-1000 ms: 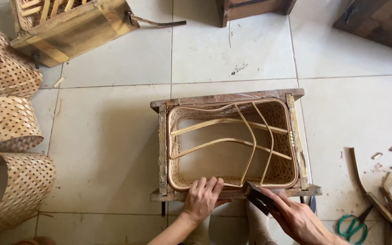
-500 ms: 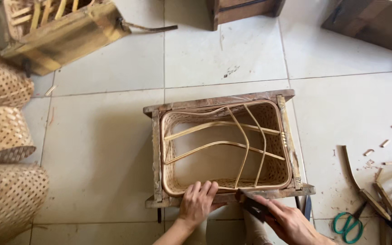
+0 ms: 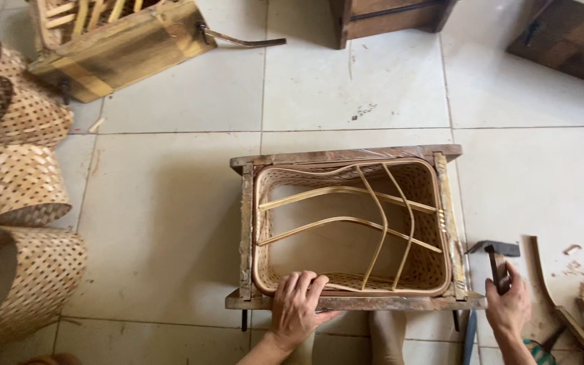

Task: The person weaves a rectangular basket by inserting and securing bamboo strips into a wooden mold. They use a hammer to tap the strips into place and adjust the frame to ensure a tight fit.

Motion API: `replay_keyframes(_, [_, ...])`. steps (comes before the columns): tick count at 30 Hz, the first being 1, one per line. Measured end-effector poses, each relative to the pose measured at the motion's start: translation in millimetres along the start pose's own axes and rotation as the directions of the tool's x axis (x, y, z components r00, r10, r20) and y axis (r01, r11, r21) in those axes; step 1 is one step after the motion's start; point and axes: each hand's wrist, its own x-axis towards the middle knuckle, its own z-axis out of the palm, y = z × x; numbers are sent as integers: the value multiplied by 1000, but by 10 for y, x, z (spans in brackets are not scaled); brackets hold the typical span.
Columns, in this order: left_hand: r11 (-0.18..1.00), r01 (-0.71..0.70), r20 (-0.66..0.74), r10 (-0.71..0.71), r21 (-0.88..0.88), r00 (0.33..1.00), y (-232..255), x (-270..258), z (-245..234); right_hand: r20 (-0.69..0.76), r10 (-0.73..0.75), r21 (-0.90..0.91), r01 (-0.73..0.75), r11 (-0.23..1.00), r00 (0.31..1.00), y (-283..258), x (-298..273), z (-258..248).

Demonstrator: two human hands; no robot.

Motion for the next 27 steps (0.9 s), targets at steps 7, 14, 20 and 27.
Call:
replay_keyframes(7, [999,5,6,-5,-40,1000,10,-5,-33,-39,-55,7,56,998,998,186,-33,374])
replay_keyframes(14, [1000,6,37,-5,-31,999,-51,-68,49,-2,-35,-5,35,999,999,173,-1,376])
replay_keyframes(20, [999,-12,24,14,-52,1000,-230,-195,162,-132,-124,87,136,987,984,-198,104,58])
replay_keyframes(27, [999,-32,79,34,-27,996,-213,-137,70,480,-666,580,363,729,571,-2114,-681,-635])
